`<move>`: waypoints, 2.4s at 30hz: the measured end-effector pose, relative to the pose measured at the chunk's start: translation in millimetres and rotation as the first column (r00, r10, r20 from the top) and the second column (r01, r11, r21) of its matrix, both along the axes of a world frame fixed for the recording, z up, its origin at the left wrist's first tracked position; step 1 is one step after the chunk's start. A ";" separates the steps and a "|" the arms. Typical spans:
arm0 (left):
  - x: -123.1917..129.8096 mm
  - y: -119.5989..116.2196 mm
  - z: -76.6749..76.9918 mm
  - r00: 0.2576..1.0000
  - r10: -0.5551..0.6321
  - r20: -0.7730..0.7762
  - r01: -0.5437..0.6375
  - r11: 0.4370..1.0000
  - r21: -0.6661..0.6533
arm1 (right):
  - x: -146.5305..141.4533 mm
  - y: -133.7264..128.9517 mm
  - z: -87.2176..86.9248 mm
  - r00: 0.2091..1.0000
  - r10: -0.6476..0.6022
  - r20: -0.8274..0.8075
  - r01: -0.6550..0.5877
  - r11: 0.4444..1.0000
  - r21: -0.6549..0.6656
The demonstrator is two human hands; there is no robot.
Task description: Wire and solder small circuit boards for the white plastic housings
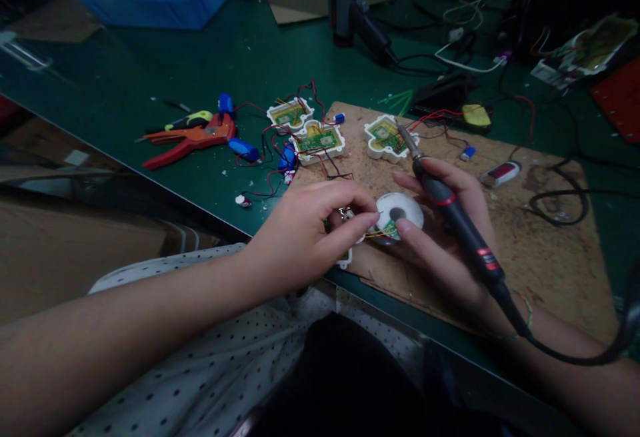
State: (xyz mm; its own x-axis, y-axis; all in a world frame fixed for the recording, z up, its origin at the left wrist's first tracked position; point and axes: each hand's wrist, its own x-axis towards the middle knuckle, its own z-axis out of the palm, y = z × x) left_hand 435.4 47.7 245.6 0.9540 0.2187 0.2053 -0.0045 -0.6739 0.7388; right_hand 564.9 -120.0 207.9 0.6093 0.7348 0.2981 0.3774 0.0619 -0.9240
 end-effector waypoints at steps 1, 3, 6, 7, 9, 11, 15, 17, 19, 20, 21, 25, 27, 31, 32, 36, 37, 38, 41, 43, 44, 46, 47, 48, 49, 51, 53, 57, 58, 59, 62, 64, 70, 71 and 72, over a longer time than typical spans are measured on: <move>0.0 0.8 0.1 1.000 0.018 -0.024 -0.019 0.999 -0.027 | 0.0 0.0 -0.1 1.000 0.000 -0.006 0.000 1.000 0.002; -0.7 1.8 0.7 0.996 0.057 -0.071 -0.063 0.995 -0.083 | 0.1 -0.1 -0.1 1.000 -0.002 -0.011 0.002 1.000 0.010; -2.6 2.5 1.5 0.991 0.096 -0.094 -0.109 0.984 -0.144 | 0.4 -0.5 -0.3 1.000 0.001 0.002 -0.001 1.000 0.009; -3.1 2.9 1.3 0.991 0.086 -0.101 -0.103 0.980 -0.172 | 0.5 -0.6 -0.3 1.000 0.002 0.008 -0.002 1.000 0.004; -3.8 4.1 -0.2 0.991 0.045 -0.129 -0.074 0.969 -0.234 | 0.4 -0.8 0.0 1.000 -0.007 0.015 0.007 1.000 -0.008; -4.5 6.4 -2.5 0.988 0.036 -0.152 -0.078 0.956 -0.284 | 0.0 -0.9 0.8 1.000 -0.020 0.018 0.020 1.000 -0.021; -9.0 13.2 -3.3 0.983 0.127 -0.129 -0.163 0.933 -0.321 | -1.2 -1.1 2.7 1.000 -0.019 -0.003 0.019 0.999 -0.037; -13.8 16.2 -0.8 0.987 0.125 -0.099 -0.146 0.955 -0.257 | -1.4 -1.1 2.9 1.000 -0.023 -0.017 0.023 0.999 -0.037; -19.4 17.6 1.5 0.996 0.062 -0.065 -0.067 0.995 -0.078 | -1.4 -1.1 2.5 0.999 -0.027 -0.018 0.026 0.999 -0.020; -22.2 17.4 1.9 0.998 0.017 -0.057 -0.015 0.999 0.040 | -1.5 -0.9 2.2 1.000 -0.025 -0.016 0.025 1.000 -0.009; -24.7 16.7 1.5 0.998 -0.025 -0.061 0.034 0.988 0.153 | -1.6 -0.8 2.0 1.000 -0.023 -0.019 0.023 1.000 -0.003; -29.5 9.6 -5.2 0.993 -0.051 -0.108 0.089 0.920 0.383 | -3.6 0.8 2.6 0.998 -0.032 -0.055 0.031 0.999 -0.010; -28.8 6.2 -8.7 0.994 -0.025 -0.106 0.066 0.911 0.406 | -5.0 1.9 3.6 0.998 -0.033 -0.059 0.033 0.999 0.005; -26.9 3.4 -11.9 0.995 -0.014 -0.098 0.054 0.903 0.427 | -6.5 3.1 4.7 0.996 -0.049 -0.069 0.050 0.999 0.009; -26.8 3.2 -12.2 0.995 -0.015 -0.095 0.055 0.901 0.430 | -6.4 2.9 4.5 0.995 -0.056 -0.077 0.056 0.998 0.002; -26.7 2.7 -12.9 0.998 0.000 -0.065 0.029 0.893 0.448 | -5.5 2.0 2.8 0.994 -0.046 -0.101 0.047 0.999 0.006; -26.4 2.9 -12.7 0.998 -0.013 -0.065 0.041 0.896 0.441 | -5.4 1.9 2.6 0.994 -0.044 -0.105 0.045 0.999 0.009; -25.9 3.4 -12.3 0.997 -0.040 -0.070 0.066 0.901 0.429 | -5.6 2.0 2.6 0.993 -0.043 -0.107 0.045 0.999 0.010; -24.1 7.5 -8.6 0.981 -0.164 -0.099 0.191 0.894 0.406 | -6.4 2.6 3.3 0.994 -0.046 -0.096 0.047 0.999 0.010; -23.9 12.6 -4.1 0.964 -0.236 -0.120 0.264 0.866 0.425 | -6.5 2.9 3.6 0.995 -0.046 -0.086 0.047 0.999 0.013; -24.2 15.7 -1.5 0.955 -0.265 -0.132 0.296 0.850 0.435 | -6.4 2.9 3.6 0.996 -0.043 -0.083 0.045 0.999 0.014; -25.8 22.5 3.6 0.936 -0.314 -0.161 0.353 0.828 0.436 | -5.7 2.7 3.2 0.996 -0.034 -0.083 0.036 0.999 0.015; -26.8 25.9 6.0 0.926 -0.332 -0.180 0.377 0.825 0.420 | -5.2 2.6 3.0 0.996 -0.029 -0.080 0.031 0.999 0.015; -27.8 29.2 8.1 0.916 -0.346 -0.201 0.399 0.830 0.390 | -4.8 2.5 2.8 0.997 -0.024 -0.076 0.025 1.000 0.013; -28.7 32.1 9.8 0.909 -0.357 -0.216 0.414 0.843 0.345 | -4.5 2.5 2.8 0.997 -0.020 -0.070 0.021 1.000 0.011; -29.3 36.7 12.1 0.899 -0.380 -0.218 0.424 0.880 0.216 | -4.2 2.5 3.0 0.998 -0.019 -0.053 0.019 1.000 0.006; -28.4 39.0 12.4 0.909 -0.374 -0.183 0.388 0.921 0.046 | -4.3 2.6 3.7 0.999 -0.019 -0.042 0.019 1.000 0.001; -22.9 36.4 7.2 0.960 -0.240 -0.144 0.181 0.926 -0.331 | -5.5 2.7 5.1 0.998 -0.026 -0.058 0.026 1.000 -0.014; -21.2 34.5 5.2 0.965 -0.210 -0.158 0.135 0.913 -0.385 | -5.9 2.8 5.4 0.997 -0.029 -0.066 0.028 0.999 -0.015; -19.6 32.5 3.1 0.965 -0.191 -0.180 0.102 0.904 -0.414 | -6.4 2.9 5.6 0.997 -0.032 -0.071 0.032 0.999 -0.012; -15.5 25.4 -2.5 0.964 -0.166 -0.209 0.073 0.918 -0.391 | -7.5 3.5 5.6 0.997 -0.029 -0.076 0.029 1.000 0.000; -13.1 20.6 -5.1 0.974 -0.138 -0.180 0.073 0.942 -0.328 | -7.5 3.7 5.4 0.997 -0.023 -0.074 0.024 1.000 0.003; -6.0 10.9 -4.8 0.997 -0.078 -0.019 0.076 0.991 -0.107 | -5.0 2.4 4.7 0.999 -0.015 -0.045 0.015 1.000 -0.001; -5.1 10.1 -4.1 0.997 -0.076 0.009 0.076 0.995 -0.069 | -4.6 2.0 4.6 0.999 -0.013 -0.046 0.014 1.000 0.004; -4.4 9.2 -3.6 0.997 -0.078 0.028 0.079 0.996 -0.041 | -4.3 1.7 4.4 0.999 -0.012 -0.049 0.012 1.000 0.008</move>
